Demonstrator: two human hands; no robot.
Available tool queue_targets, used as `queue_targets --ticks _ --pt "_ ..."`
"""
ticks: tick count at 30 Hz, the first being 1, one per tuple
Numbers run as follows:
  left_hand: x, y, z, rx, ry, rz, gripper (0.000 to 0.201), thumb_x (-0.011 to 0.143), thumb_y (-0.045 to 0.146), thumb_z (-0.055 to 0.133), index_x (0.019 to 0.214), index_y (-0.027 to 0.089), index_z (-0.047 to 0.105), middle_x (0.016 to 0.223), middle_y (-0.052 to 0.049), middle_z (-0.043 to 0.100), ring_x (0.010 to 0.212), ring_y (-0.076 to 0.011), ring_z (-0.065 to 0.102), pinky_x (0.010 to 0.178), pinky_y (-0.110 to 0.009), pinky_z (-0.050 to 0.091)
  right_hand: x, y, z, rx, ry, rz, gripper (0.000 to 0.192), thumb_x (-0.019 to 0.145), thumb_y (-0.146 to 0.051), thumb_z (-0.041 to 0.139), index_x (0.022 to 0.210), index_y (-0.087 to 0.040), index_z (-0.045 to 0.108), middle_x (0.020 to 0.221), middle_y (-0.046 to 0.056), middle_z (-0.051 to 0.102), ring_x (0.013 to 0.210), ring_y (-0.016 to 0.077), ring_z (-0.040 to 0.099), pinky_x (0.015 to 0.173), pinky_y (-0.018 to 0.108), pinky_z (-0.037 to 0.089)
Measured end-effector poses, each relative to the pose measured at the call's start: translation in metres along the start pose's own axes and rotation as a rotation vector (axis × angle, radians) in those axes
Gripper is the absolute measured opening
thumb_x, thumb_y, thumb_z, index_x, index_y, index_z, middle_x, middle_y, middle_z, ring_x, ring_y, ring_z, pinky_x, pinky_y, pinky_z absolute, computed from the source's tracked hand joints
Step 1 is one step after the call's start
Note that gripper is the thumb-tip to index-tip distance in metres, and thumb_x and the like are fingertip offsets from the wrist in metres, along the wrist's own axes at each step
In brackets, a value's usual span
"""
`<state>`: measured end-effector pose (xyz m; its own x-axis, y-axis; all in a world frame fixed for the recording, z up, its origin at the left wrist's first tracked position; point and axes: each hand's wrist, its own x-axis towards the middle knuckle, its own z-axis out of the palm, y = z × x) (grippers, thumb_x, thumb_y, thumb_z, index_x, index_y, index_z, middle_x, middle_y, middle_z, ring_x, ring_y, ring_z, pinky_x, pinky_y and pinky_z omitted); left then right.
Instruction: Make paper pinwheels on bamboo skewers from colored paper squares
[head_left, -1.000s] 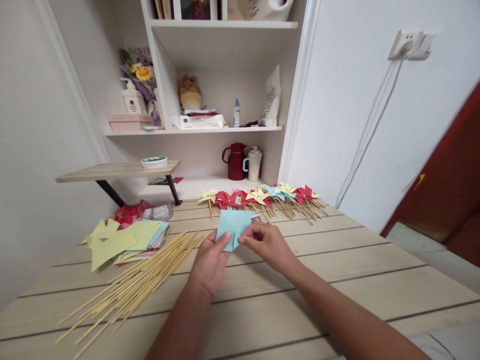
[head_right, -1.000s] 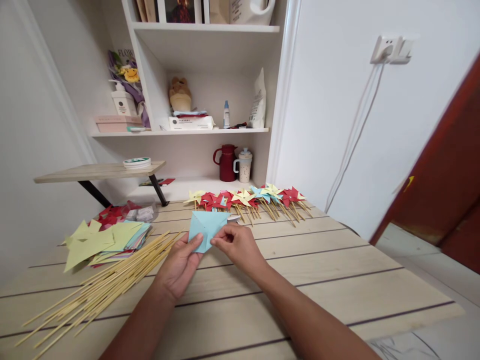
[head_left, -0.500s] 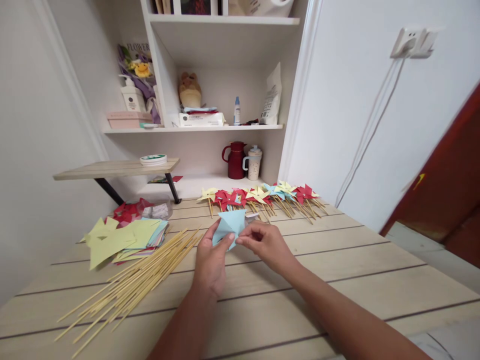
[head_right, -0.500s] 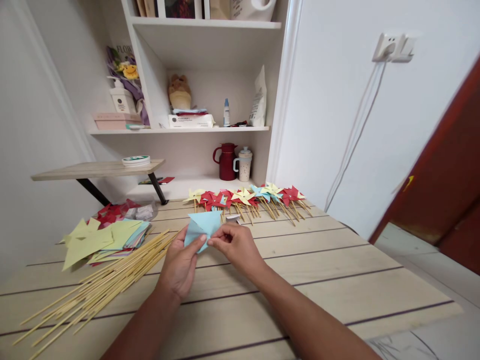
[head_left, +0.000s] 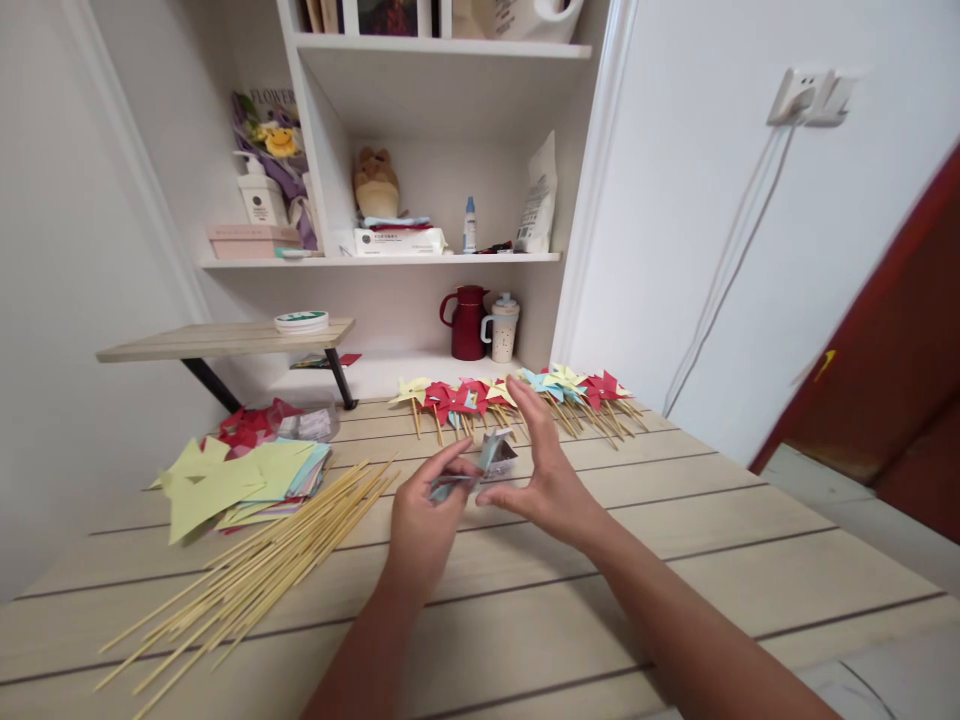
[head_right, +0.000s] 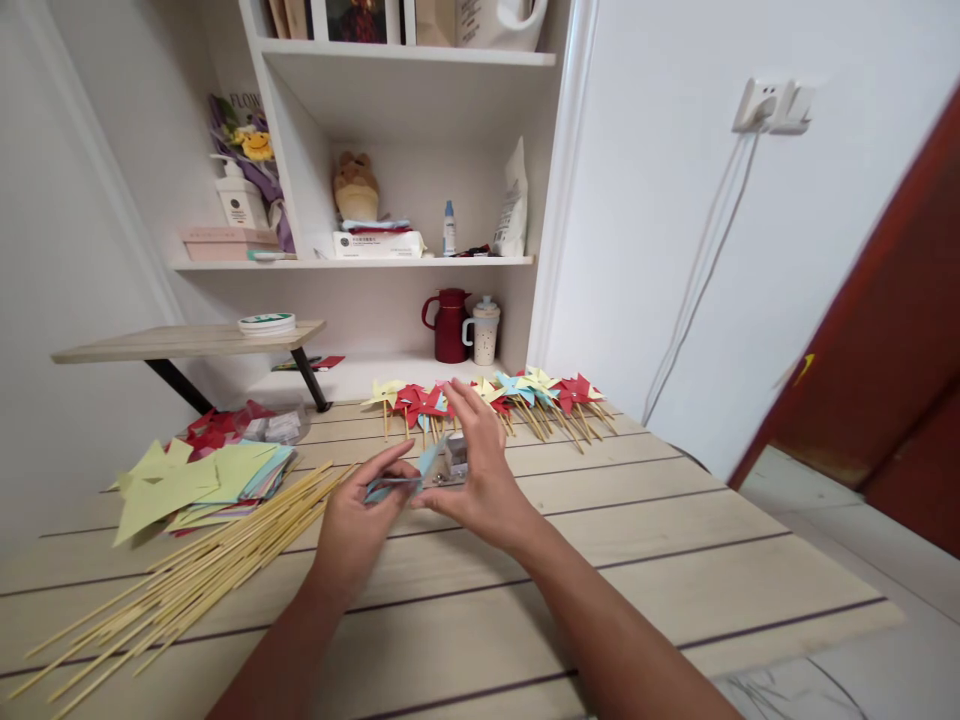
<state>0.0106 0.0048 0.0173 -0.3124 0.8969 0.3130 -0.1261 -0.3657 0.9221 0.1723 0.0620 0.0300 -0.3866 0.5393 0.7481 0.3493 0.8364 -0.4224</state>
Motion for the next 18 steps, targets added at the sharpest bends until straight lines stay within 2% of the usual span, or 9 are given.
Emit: queue_targets --ticks 2,4,5,7,9,13,18 --pt "-0.001 0.001 0.001 0.041 -0.052 0.026 0.037 0.067 0.009 0.075 0.100 0.025 0.079 0.079 -0.001 0.072 0.077 -0.0169 0.064 0.086 -0.029 0.049 0.001 -0.002 -0.002 0.033 -0.061 -0.015 0.108 0.072 -0.045 0.082 0.155 -0.035 0.015 0.150 0.010 0.043 0.141 0.0345 0.034 0.115 0.054 0.027" --pt "-0.002 0.002 0.002 0.077 -0.063 0.057 0.039 0.068 0.009 0.074 0.102 0.025 0.079 0.080 -0.001 0.072 0.077 -0.0174 0.064 0.085 -0.028 0.049 0.002 -0.004 -0.003 0.057 -0.103 -0.001 0.094 0.076 -0.037 0.081 0.152 -0.035 0.026 0.122 0.007 0.065 0.123 0.0305 0.051 0.111 0.053 0.030" --pt "-0.002 0.002 0.002 0.084 -0.058 0.068 0.039 0.068 0.009 0.074 0.103 0.025 0.079 0.079 -0.001 0.072 0.077 -0.0176 0.064 0.086 -0.029 0.049 0.002 -0.004 -0.004 0.062 -0.107 0.011 0.085 0.078 -0.033 0.080 0.148 -0.035 0.033 0.108 0.004 0.069 0.113 0.0284 0.056 0.109 0.051 0.031" --pt "-0.001 0.003 0.002 0.072 -0.039 0.072 0.040 0.069 0.011 0.075 0.106 0.026 0.078 0.078 -0.001 0.072 0.076 -0.0177 0.064 0.086 -0.029 0.049 0.003 -0.004 -0.003 0.058 -0.091 0.032 0.067 0.077 -0.029 0.081 0.137 -0.033 0.049 0.093 0.002 0.070 0.099 0.0260 0.059 0.103 0.049 0.034" --pt "-0.002 0.003 0.003 0.037 -0.029 0.052 0.042 0.067 0.013 0.078 0.106 0.026 0.077 0.078 -0.001 0.071 0.078 -0.0177 0.065 0.087 -0.029 0.048 0.003 -0.003 -0.001 0.043 -0.072 0.035 0.050 0.074 -0.030 0.083 0.119 -0.030 0.063 0.090 0.002 0.070 0.095 0.0257 0.059 0.097 0.046 0.037" --pt "-0.003 0.001 0.004 -0.014 -0.030 0.036 0.047 0.066 0.009 0.078 0.110 0.026 0.076 0.081 -0.002 0.071 0.081 -0.0180 0.065 0.089 -0.028 0.047 0.004 0.000 0.003 0.015 -0.080 0.003 0.015 0.076 -0.032 0.081 0.084 -0.026 0.071 0.082 0.002 0.071 0.089 0.0245 0.058 0.091 0.044 0.037" --pt "-0.003 -0.002 0.003 -0.034 0.028 0.050 0.059 0.067 0.009 0.079 0.122 0.029 0.069 0.092 -0.002 0.068 0.083 -0.0172 0.063 0.086 -0.028 0.048 0.005 0.002 0.006 0.050 -0.051 0.091 0.017 0.072 -0.032 0.083 0.068 -0.022 0.070 0.076 0.003 0.068 0.084 0.0241 0.060 0.086 0.042 0.041"
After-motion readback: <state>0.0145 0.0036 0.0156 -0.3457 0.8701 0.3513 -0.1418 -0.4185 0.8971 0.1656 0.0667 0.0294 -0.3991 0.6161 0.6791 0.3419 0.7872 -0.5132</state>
